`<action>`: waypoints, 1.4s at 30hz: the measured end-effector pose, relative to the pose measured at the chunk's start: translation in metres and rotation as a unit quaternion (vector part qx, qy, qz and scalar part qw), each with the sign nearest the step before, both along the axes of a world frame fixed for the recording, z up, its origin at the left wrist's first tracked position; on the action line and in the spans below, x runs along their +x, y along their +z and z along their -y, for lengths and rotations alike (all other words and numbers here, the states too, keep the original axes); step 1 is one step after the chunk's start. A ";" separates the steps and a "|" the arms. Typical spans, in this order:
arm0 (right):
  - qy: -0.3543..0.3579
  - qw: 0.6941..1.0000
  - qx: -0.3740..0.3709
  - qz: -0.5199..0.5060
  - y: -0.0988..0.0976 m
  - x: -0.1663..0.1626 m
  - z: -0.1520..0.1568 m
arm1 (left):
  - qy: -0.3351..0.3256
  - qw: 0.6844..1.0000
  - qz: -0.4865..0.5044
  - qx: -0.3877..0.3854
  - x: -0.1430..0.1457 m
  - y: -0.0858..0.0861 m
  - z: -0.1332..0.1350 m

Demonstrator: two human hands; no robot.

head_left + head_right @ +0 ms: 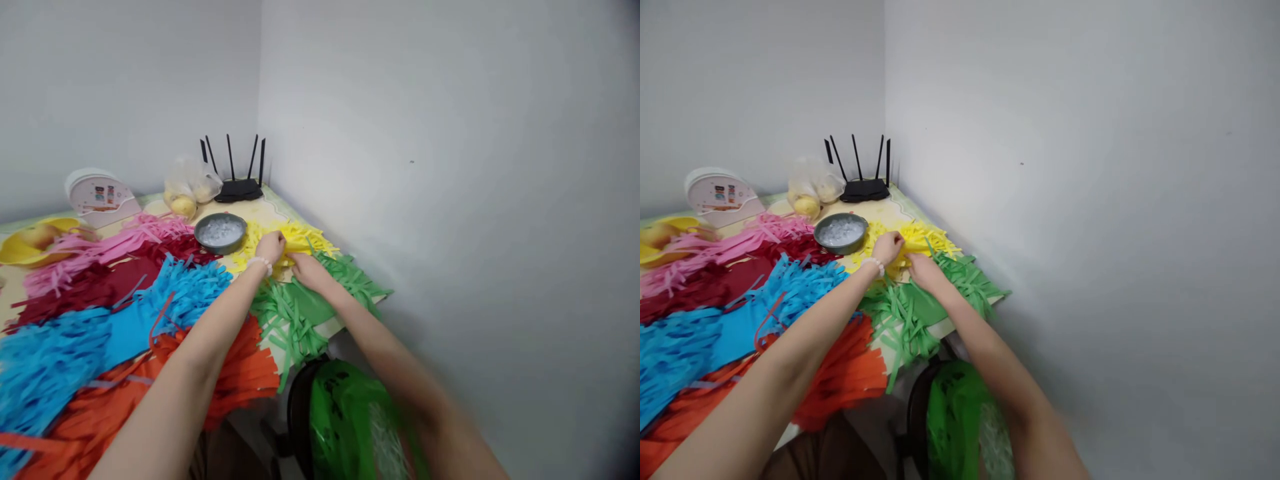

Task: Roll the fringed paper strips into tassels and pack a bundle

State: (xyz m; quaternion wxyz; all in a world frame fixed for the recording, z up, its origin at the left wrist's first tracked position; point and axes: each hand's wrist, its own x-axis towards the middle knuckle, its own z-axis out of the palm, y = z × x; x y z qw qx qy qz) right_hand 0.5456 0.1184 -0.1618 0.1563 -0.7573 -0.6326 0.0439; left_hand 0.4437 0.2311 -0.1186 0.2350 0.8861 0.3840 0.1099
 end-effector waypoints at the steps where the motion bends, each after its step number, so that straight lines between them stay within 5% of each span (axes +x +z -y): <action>1: 0.002 1.000 -0.005 0.001 -0.004 -0.005 -0.003 | 0.000 1.000 0.012 0.018 -0.001 0.005 0.000; 8: -0.040 0.999 -0.020 0.009 -0.001 -0.004 -0.033 | -0.013 0.994 0.048 0.101 -0.016 0.039 -0.015; 21: -0.084 0.996 0.005 0.027 0.004 -0.001 -0.003 | 0.013 1.000 -0.014 0.023 -0.011 -0.012 0.006; 26: -0.065 0.997 0.032 0.037 0.005 -0.004 0.001 | 0.013 1.000 -0.020 -0.005 -0.010 -0.012 0.002; 42: -0.043 0.993 -0.073 0.082 -0.002 -0.018 -0.001 | 0.047 0.998 -0.028 0.037 -0.013 0.001 0.010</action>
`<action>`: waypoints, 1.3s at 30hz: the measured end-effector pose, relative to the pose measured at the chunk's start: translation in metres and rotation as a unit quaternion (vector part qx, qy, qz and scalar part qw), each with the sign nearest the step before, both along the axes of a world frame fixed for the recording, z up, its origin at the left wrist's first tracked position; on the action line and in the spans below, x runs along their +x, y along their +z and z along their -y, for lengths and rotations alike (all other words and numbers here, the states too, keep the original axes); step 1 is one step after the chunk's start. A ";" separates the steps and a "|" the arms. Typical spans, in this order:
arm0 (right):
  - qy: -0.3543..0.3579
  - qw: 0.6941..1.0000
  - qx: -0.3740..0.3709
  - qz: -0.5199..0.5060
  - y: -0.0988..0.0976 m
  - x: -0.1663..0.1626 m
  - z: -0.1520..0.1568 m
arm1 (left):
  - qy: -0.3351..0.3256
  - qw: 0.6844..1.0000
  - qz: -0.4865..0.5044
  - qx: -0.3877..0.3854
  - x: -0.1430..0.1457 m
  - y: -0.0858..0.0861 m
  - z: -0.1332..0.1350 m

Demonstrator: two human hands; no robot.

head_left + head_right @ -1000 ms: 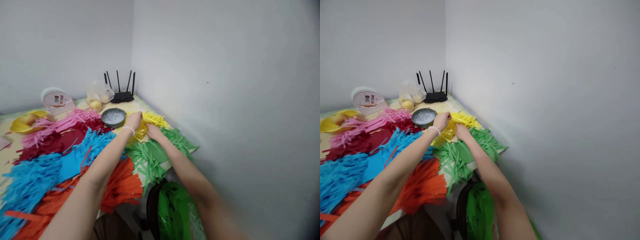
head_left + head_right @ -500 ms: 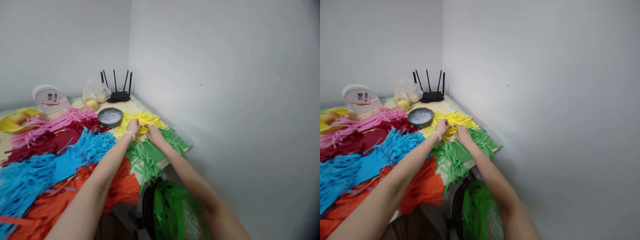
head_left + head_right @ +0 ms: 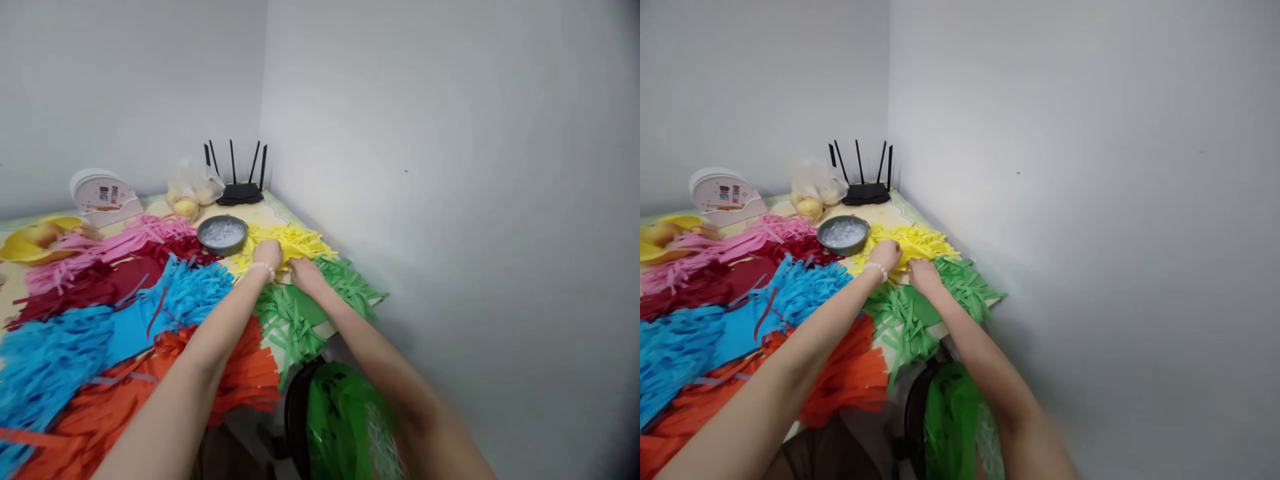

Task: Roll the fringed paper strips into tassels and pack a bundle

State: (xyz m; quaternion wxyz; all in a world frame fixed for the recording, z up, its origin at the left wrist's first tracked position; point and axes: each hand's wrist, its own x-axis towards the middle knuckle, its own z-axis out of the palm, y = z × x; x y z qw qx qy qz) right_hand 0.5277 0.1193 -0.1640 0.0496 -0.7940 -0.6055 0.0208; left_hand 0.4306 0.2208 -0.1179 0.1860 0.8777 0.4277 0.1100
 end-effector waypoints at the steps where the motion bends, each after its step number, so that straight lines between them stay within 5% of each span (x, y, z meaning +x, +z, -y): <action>1: -0.004 1.000 -0.002 0.001 0.001 -0.001 0.000 | 0.013 1.000 0.014 0.009 0.000 0.005 -0.002; 13: -0.065 0.997 -0.038 -0.020 0.019 0.007 -0.032 | 0.142 0.942 0.278 0.120 -0.042 0.079 -0.053; 18: -0.052 0.997 -0.064 -0.011 0.018 -0.013 -0.030 | 0.205 0.902 0.362 0.113 -0.096 0.110 -0.083; 22: -0.051 0.997 -0.053 -0.010 0.023 -0.032 -0.015 | 0.245 0.859 0.422 0.156 -0.171 0.145 -0.085; 26: -0.048 0.998 -0.007 -0.027 0.050 -0.044 0.005 | 0.234 0.834 0.446 0.226 -0.266 0.174 -0.044; 30: -0.015 0.994 0.106 -0.038 0.097 -0.096 0.031 | 0.164 0.868 0.384 0.269 -0.337 0.172 0.037; 33: 0.094 0.967 0.229 -0.061 0.134 -0.177 0.060 | 0.128 0.901 0.281 0.305 -0.364 0.154 0.099; 35: 0.266 0.881 0.372 -0.118 0.152 -0.234 0.077 | 0.103 0.916 0.225 0.316 -0.377 0.141 0.133; 37: 0.369 0.835 0.387 -0.131 0.163 -0.278 0.085 | 0.065 0.932 0.188 0.303 -0.393 0.133 0.158; 39: 0.405 0.841 0.333 -0.135 0.168 -0.302 0.086 | 0.046 0.943 0.177 0.279 -0.411 0.129 0.176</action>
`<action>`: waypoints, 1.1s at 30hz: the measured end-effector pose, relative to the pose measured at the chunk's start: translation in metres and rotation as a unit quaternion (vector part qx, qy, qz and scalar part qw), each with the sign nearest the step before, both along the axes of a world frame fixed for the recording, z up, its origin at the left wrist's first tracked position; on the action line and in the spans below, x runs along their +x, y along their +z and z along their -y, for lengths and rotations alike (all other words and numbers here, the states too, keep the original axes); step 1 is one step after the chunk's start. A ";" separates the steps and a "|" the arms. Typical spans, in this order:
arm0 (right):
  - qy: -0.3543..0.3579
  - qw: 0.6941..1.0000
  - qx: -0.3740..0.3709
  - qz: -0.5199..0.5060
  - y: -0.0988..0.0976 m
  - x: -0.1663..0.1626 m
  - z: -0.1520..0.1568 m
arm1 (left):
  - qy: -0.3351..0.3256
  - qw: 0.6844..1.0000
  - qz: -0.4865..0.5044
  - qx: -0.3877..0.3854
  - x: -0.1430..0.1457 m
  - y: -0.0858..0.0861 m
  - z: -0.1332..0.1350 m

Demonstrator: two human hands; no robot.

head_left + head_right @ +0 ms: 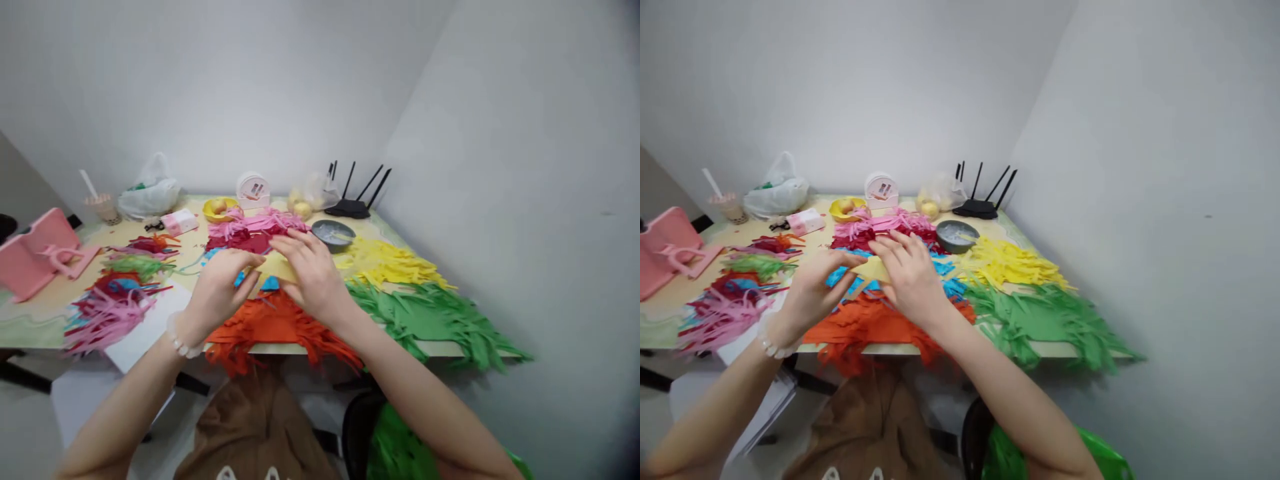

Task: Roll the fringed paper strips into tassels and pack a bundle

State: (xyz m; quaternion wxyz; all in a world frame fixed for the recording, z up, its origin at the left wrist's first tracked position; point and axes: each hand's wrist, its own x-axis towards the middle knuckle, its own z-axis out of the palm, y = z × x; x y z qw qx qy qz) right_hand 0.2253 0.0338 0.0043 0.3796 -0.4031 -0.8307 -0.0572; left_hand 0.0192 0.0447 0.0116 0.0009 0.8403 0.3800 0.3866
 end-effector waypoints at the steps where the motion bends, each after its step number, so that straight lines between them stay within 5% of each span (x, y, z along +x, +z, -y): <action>1: 0.006 0.999 -0.042 0.010 0.002 -0.005 -0.002 | 0.001 1.000 0.005 -0.017 -0.009 0.000 0.006; 5: 0.044 0.983 -0.172 0.045 0.013 -0.005 -0.005 | 0.008 0.993 0.055 -0.105 -0.035 0.000 0.014; 11: 0.028 0.984 -0.139 0.111 0.042 0.006 0.009 | 0.014 0.987 0.029 -0.158 -0.050 -0.004 -0.001; 20: 0.093 0.966 -0.222 0.096 0.052 0.014 0.011 | -0.116 0.972 -0.042 -0.202 -0.033 0.001 -0.004; 27: 0.127 0.968 -0.210 -0.049 0.029 0.029 0.014 | -0.163 0.907 0.136 -0.363 -0.035 -0.009 0.002; 33: 0.195 0.931 -0.249 -0.182 -0.001 0.029 0.014 | -0.162 0.854 0.254 -0.424 -0.037 -0.023 0.012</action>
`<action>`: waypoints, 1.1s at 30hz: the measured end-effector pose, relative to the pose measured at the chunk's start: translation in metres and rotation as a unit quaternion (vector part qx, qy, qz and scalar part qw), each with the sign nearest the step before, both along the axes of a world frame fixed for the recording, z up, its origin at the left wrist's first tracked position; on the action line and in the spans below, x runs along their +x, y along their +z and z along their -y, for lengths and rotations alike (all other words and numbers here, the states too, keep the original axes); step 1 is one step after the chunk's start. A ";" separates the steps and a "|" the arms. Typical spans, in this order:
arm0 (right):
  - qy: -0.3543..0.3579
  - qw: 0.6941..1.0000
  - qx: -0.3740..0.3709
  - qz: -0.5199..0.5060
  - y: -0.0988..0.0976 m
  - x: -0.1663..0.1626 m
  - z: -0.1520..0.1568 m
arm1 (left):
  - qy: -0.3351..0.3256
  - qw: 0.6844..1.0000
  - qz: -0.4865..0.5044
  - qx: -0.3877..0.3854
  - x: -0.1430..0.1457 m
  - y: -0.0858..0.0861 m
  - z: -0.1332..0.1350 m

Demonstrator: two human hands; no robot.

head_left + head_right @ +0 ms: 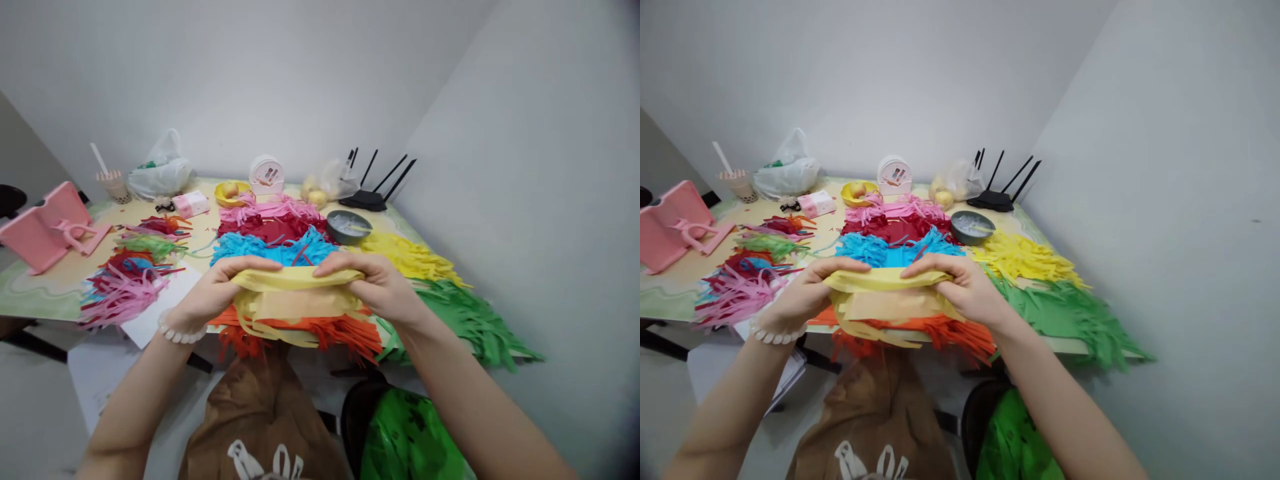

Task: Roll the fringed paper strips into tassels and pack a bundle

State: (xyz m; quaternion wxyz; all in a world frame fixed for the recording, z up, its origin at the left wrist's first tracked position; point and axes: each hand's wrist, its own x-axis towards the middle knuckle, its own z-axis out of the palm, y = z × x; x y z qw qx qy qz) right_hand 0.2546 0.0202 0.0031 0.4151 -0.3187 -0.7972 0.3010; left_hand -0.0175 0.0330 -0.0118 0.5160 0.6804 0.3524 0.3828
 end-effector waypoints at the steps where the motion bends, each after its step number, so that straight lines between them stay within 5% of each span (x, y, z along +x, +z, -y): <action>1: 0.004 1.000 -0.005 -0.013 -0.002 0.000 0.000 | 0.005 1.000 0.003 -0.011 -0.001 -0.001 0.001; 4: 0.014 1.000 0.005 -0.021 -0.004 -0.001 0.000 | -0.005 1.000 -0.008 -0.025 -0.005 0.001 0.002; 9: 0.025 0.997 0.054 0.040 0.002 0.002 0.002 | -0.120 0.990 -0.063 0.033 -0.011 0.014 0.001; 17: 0.103 0.982 0.033 0.156 0.019 0.014 0.005 | -0.078 0.973 -0.218 0.009 0.013 0.021 -0.004; 21: 0.021 0.985 0.049 0.166 0.013 0.006 0.007 | -0.085 0.965 -0.236 0.072 0.014 0.025 -0.005; 26: 0.000 0.976 0.100 0.196 0.016 -0.003 0.012 | -0.118 0.950 -0.282 0.056 0.015 0.029 -0.007; 33: -0.004 0.962 0.037 0.270 0.021 -0.001 0.005 | -0.104 0.927 -0.335 0.129 0.011 0.030 -0.015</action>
